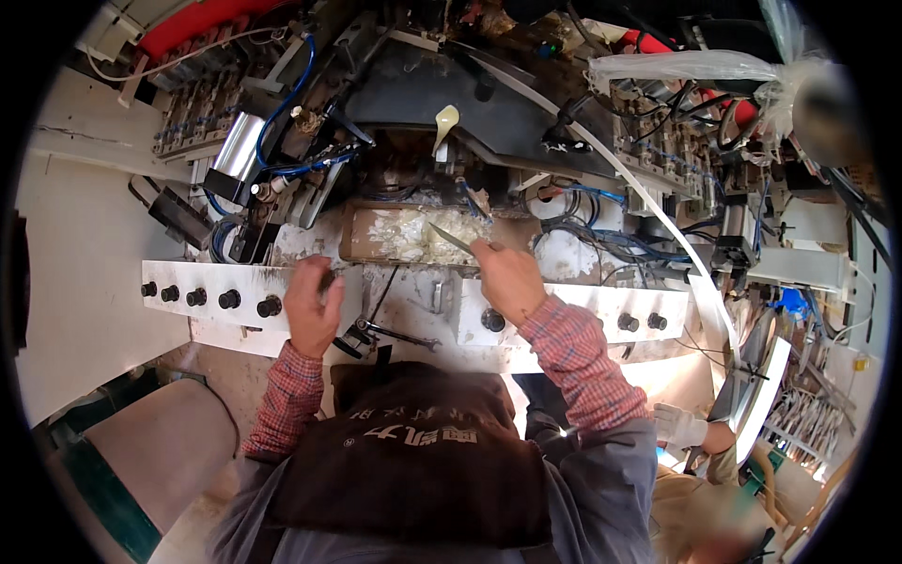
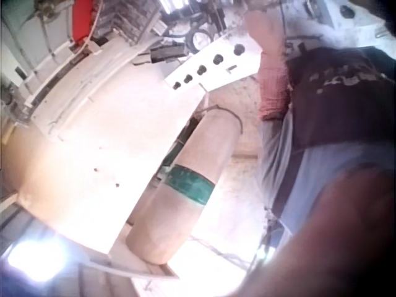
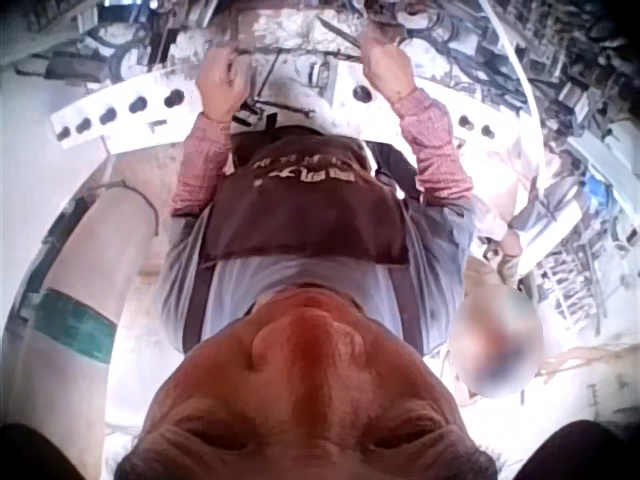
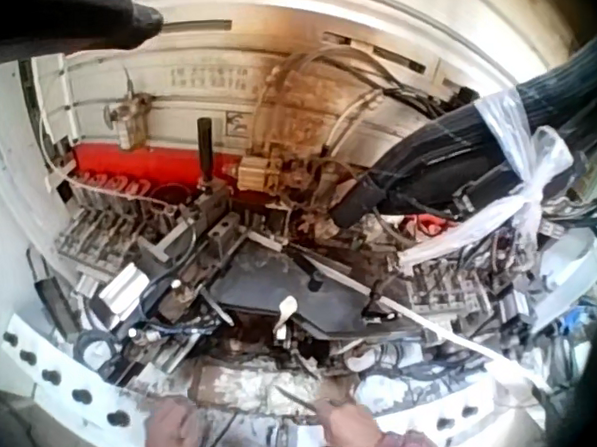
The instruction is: The person uses a wrench to tighten bolts on a machine component, then moves to a computer station to operate a mouse and keyboard. The person also handles a white sheet of material, placing it on a conveyor belt.
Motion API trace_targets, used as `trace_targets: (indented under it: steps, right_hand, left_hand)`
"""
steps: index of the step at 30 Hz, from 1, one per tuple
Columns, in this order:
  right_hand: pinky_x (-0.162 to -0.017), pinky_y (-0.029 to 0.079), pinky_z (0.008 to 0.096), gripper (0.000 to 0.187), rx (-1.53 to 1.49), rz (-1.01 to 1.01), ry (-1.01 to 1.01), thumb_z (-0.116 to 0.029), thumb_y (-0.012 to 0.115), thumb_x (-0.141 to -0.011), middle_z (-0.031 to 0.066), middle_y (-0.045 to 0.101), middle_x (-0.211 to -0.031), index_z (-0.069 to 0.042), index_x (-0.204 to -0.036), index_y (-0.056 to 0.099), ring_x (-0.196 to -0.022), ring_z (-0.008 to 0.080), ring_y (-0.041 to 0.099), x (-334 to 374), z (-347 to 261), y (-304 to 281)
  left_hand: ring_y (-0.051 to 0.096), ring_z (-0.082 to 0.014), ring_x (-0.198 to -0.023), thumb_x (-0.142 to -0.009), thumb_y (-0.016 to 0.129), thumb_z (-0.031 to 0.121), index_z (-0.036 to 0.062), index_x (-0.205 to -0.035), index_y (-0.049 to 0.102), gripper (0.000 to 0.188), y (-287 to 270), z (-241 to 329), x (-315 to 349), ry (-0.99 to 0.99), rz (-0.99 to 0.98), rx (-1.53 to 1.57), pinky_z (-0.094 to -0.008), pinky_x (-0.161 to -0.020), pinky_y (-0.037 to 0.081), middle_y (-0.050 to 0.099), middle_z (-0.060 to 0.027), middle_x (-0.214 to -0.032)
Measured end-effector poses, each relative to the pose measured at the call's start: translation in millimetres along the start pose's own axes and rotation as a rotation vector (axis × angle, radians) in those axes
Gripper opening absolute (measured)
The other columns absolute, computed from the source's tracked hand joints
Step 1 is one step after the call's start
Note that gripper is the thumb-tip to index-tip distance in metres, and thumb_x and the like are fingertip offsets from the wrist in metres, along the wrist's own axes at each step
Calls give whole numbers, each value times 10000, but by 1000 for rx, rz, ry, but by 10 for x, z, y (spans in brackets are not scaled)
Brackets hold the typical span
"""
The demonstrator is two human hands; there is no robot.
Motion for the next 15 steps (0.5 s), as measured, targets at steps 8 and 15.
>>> trace_targets:
  steps: [8, 15]
  right_hand:
    - [-590, 457, 521, 102, -324, 123, 201, -59, 576, -906, 233, 616, -720, -23, -995, 543, -688, 455, 613, 628, 231, -325]
    - [-587, 501, 414, 74, -579, 143, 390, -49, 520, -948, 178, 666, -757, -2, -1000, 544, -656, 334, 672, 971, 430, -231]
  left_hand:
    - [599, -335, -1043, -891, 643, 129, -21, -1204, 587, 351, 1272, -46, -1073, -14, 3, 446, -379, -901, 485, 587, -189, -1154]
    - [572, -335, -1011, -860, 665, 190, -3, -1099, 645, 308, 1792, -179, -1574, -111, -96, 412, -390, -907, 450, 585, -166, -1029]
Point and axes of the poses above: each hand's wrist, its own x-axis away from the middle knuckle, its own y-axis out of the palm, z = x × y, the point moved 8 cm from there along -x, towards the middle knuckle
